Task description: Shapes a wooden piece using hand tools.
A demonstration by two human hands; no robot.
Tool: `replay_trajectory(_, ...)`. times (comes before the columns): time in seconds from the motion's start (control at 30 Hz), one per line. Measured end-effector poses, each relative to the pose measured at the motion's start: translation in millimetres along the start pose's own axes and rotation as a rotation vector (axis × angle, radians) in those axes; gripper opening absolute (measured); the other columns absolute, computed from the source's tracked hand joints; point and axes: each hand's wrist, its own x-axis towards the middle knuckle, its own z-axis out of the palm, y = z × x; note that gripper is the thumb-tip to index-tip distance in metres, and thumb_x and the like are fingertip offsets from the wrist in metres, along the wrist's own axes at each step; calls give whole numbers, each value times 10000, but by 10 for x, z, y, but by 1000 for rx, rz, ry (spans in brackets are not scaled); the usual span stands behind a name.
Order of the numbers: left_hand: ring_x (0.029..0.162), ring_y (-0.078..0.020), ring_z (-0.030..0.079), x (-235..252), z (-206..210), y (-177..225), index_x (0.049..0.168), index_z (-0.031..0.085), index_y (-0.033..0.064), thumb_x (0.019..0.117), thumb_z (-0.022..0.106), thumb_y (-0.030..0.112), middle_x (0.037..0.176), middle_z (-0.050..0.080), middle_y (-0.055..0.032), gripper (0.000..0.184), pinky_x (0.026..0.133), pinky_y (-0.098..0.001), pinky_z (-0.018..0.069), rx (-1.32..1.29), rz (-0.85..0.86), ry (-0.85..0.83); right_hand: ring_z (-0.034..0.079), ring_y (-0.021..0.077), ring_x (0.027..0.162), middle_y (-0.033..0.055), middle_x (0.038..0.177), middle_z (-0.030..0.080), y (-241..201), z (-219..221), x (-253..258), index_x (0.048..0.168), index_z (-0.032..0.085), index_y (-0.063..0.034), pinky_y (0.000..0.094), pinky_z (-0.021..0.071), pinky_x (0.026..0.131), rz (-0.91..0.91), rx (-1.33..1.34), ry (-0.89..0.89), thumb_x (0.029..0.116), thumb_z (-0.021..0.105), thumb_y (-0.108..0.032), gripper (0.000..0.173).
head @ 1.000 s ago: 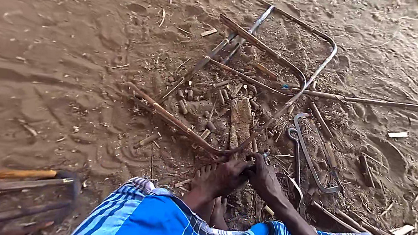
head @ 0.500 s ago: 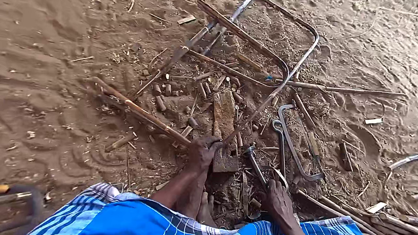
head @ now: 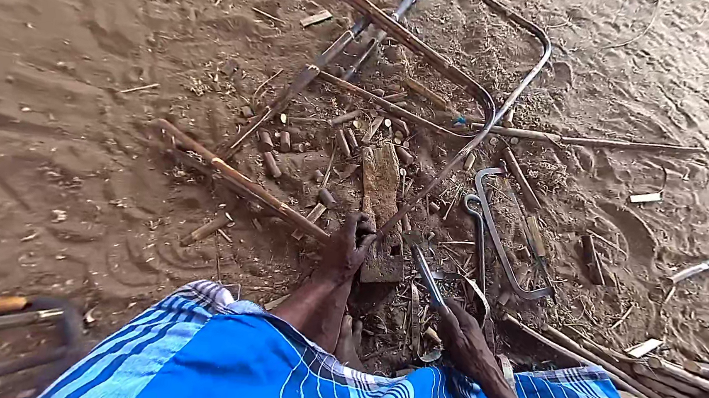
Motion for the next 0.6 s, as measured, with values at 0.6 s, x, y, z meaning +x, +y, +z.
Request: replay_trajectory(0.6, 1007, -253, 735, -39, 13, -72, 1395, 488, -27, 984, 695, 197, 1141, 725, -128, 512, 896, -458, 614, 112, 143, 32, 592, 179, 606, 3, 667, 559, -310, 311, 200, 1031, 641, -173, 425, 521, 594, 23, -325, 59, 1057, 369, -575, 486)
